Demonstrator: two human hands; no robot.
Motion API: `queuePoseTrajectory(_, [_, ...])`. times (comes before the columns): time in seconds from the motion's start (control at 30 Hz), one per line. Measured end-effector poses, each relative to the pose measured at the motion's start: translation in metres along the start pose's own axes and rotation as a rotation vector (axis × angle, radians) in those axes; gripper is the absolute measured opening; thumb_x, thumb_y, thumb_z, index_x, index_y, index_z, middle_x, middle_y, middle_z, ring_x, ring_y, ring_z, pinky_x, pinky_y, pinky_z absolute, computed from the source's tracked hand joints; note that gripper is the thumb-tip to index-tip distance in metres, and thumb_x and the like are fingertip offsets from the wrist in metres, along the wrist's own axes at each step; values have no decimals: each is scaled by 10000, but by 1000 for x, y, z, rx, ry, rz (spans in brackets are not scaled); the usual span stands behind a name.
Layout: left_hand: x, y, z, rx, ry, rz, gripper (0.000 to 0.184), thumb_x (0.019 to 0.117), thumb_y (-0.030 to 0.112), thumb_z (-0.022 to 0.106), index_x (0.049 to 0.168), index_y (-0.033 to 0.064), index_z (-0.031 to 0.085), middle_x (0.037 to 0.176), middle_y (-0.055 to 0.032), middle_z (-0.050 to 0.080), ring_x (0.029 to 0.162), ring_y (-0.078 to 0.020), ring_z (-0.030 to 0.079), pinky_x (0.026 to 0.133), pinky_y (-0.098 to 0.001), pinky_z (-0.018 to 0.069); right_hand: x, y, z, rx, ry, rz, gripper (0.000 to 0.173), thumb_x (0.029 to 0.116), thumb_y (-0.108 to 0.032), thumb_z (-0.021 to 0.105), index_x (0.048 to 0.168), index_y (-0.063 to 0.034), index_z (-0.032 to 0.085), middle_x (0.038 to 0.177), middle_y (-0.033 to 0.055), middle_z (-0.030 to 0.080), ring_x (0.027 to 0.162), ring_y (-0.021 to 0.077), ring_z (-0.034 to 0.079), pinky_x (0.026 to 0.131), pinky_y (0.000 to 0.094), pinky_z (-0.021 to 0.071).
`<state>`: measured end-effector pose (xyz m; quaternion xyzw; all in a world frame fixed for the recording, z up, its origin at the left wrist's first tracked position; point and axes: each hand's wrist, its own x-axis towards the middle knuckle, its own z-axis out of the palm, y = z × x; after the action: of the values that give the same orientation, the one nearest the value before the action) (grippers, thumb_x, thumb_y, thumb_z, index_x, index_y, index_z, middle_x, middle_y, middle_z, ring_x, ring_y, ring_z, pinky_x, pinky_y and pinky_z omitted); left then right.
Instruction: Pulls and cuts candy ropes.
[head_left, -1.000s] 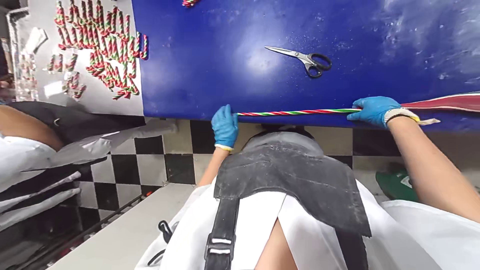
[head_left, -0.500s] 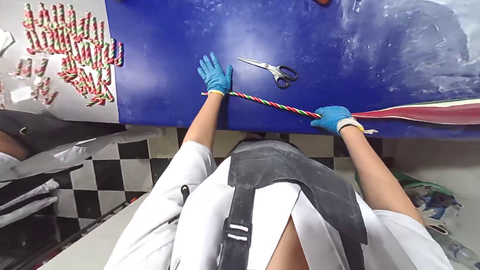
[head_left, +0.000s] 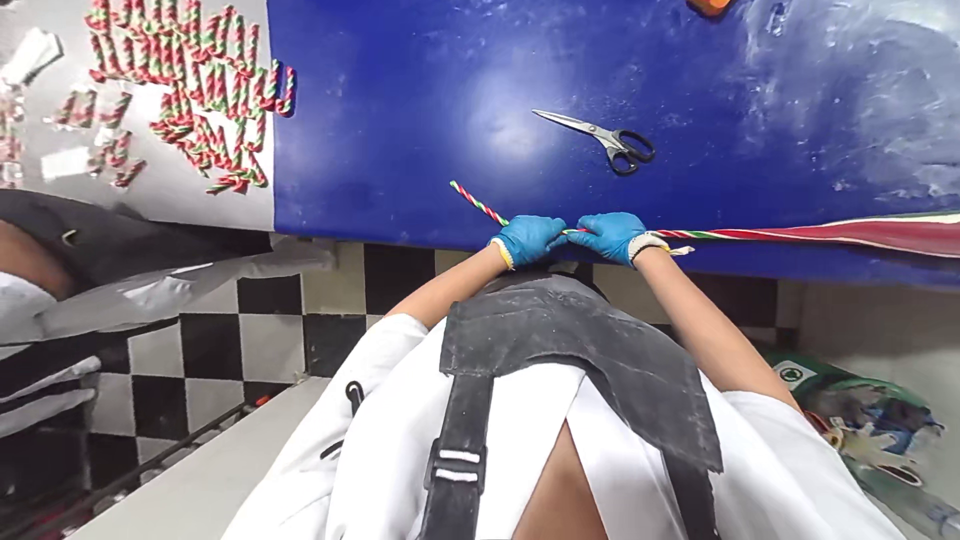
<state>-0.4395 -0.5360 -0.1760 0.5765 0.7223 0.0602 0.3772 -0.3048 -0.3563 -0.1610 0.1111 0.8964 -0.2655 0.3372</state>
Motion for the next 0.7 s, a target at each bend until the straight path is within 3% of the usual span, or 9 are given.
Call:
queuePoseTrajectory(0.13, [-66, -68, -17, -197, -28, 15, 516, 1091, 483, 374, 1164, 76, 683, 1001, -152, 725, 986, -323, 707, 894, -590, 541, 8, -8, 7, -70, 65, 34, 603, 1012, -674, 438, 1003, -133, 704, 907, 132, 714, 925, 360, 697, 788, 626, 517])
queuePoseTrajectory(0.23, [-121, -132, -39, -340, -48, -65, 453, 1102, 396, 426, 1192, 55, 711, 1107, -152, 734, 1062, -281, 703, 998, -525, 529, 1, -1, 4, -82, 68, 109, 577, 1015, -642, 481, 972, -106, 691, 878, 158, 699, 901, 386, 691, 764, 641, 512])
queuePoseTrajectory(0.33, [-191, -194, -60, -489, -47, -333, 360, 1098, 308, 461, 1172, 80, 729, 1121, -106, 729, 1059, -218, 686, 998, -476, 529, -16, 24, -4, -114, 78, 234, 471, 1001, -580, 573, 966, -126, 697, 859, 158, 699, 864, 396, 690, 728, 652, 519])
queuePoseTrajectory(0.4, [-231, -219, -69, -369, -13, -610, 382, 1100, 340, 455, 1180, 86, 729, 1136, -145, 726, 1071, -299, 686, 966, -559, 528, -27, 43, -4, -111, 57, 312, 503, 992, -601, 574, 998, -111, 686, 895, 191, 696, 899, 424, 684, 742, 676, 507])
queuePoseTrajectory(0.47, [-256, -217, -59, -40, 163, -923, 352, 1065, 331, 488, 1154, 69, 707, 1152, -231, 708, 1105, -448, 669, 912, -703, 502, -34, 54, -2, -90, 24, 351, 570, 991, -645, 536, 1033, -94, 672, 942, 224, 692, 942, 445, 675, 770, 688, 489])
queuePoseTrajectory(0.5, [-260, -208, -47, 77, 319, -980, 348, 1040, 303, 516, 1199, 38, 676, 1188, -272, 672, 1132, -494, 634, 923, -721, 478, -34, 55, -3, -98, 13, 353, 578, 995, -652, 517, 1036, -96, 668, 945, 223, 694, 946, 443, 677, 771, 684, 490])
queuePoseTrajectory(0.6, [-237, -165, 7, 135, 572, -747, 645, 1046, 517, 430, 1486, 52, 504, 1466, -213, 558, 1389, -391, 510, 1162, -621, 367, -30, 53, -3, -127, 4, 333, 576, 992, -656, 515, 995, -101, 668, 914, 207, 696, 923, 429, 679, 762, 666, 491])
queuePoseTrajectory(0.67, [-200, -131, 46, 145, 608, -587, 864, 986, 697, 403, 1552, 46, 428, 1583, -200, 453, 1509, -390, 364, 1240, -675, 153, -29, 56, -4, -129, 20, 313, 579, 993, -654, 519, 993, -101, 691, 917, 207, 704, 929, 432, 683, 770, 673, 491])
queuePoseTrajectory(0.7, [-179, -121, 54, 166, 627, -585, 963, 953, 761, 376, 1566, 18, 394, 1608, -231, 400, 1528, -427, 307, 1231, -707, 94, -28, 57, -5, -126, 26, 305, 578, 996, -650, 515, 990, -101, 694, 911, 203, 702, 929, 428, 680, 774, 669, 489])
